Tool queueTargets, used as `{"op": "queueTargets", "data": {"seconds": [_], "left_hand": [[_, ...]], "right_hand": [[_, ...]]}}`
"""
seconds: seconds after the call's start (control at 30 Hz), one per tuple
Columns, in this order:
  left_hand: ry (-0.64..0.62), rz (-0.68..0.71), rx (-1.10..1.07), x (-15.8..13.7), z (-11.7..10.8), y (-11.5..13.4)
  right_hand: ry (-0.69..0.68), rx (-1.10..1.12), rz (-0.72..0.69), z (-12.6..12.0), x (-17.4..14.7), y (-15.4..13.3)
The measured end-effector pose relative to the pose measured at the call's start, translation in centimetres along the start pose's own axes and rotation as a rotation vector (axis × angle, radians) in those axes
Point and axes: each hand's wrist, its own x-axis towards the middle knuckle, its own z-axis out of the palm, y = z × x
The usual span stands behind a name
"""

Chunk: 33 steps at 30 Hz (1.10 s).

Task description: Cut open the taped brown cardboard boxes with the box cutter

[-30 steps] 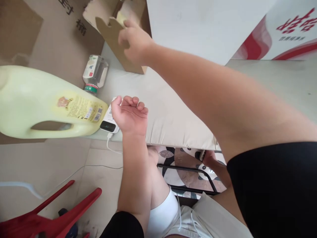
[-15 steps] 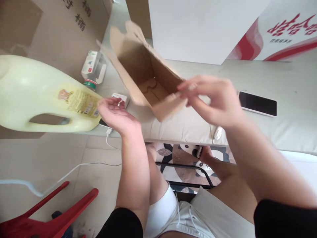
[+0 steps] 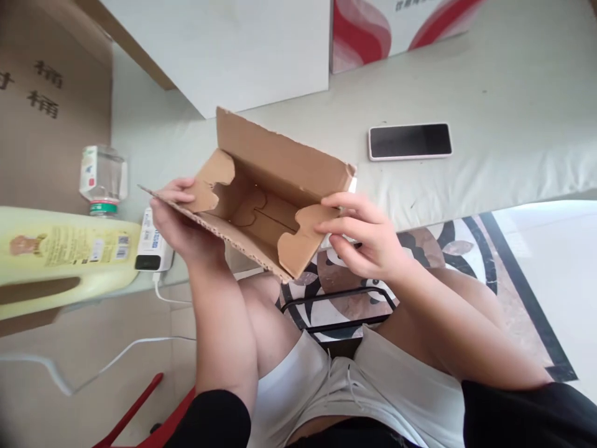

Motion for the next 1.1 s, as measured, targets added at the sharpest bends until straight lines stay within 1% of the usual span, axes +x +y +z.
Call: {"op": "queueTargets", "data": {"seconds": [0.1,0.17,0.23,0.27,0.33,0.37,0.43,0.5,0.53,0.7,0.87,0.97,1.1], "left_hand": [[0.027,-0.074,0.019,0.1,0.9,-0.8],[0.041,-0.071,-0.007,0.2,1.6,-1.1],[0.042,-0.039,-0.04,0.1,2.3,-1.1],[0.031,-0.039,-0.053,-0.1,2.6,-1.0],[0.002,-0.07,-0.077,-0.4,3.2,-0.6],[-0.009,-0.092,-0.083,-0.6,3.3,-0.3],[-0.018,-0.123,-0.086,-0.9,3.5,0.1],[-0.017,-0.129,-0.081,-1.0,3.6,0.3],[-0.017,-0.132,-0.077,-1.1,3.5,0.3],[-0.047,-0.155,-0.059,-1.2,3.3,0.2],[-0.064,-0.175,0.111,-1.4,3.1,0.1],[-0.096,-0.148,0.121,-1.4,3.1,0.1],[-0.182,-0.083,0.094,-1.1,2.8,0.1]], "right_hand": [[0.156,-0.099,0.035,0.0,-0.7,0.2],[0.235,-0.084,0.075,0.1,-1.1,0.4],[0.216,0.067,0.078,0.2,-1.4,0.6],[0.201,0.162,0.052,0.3,-1.4,0.6],[0.189,0.3,-0.009,0.4,-1.4,0.7],[0.188,0.317,-0.034,0.4,-1.4,0.7],[0.136,0.284,-0.028,0.4,-1.2,0.5],[0.05,0.253,0.019,0.3,-1.1,0.3],[0.028,0.256,0.036,0.3,-1.1,0.3],[0.037,0.298,0.064,0.7,-1.2,0.3],[0.041,0.283,0.054,0.9,-1.3,0.5],[0.044,0.255,0.057,1.0,-1.3,0.6],[0.051,0.239,0.069,1.1,-1.3,0.5]]}}
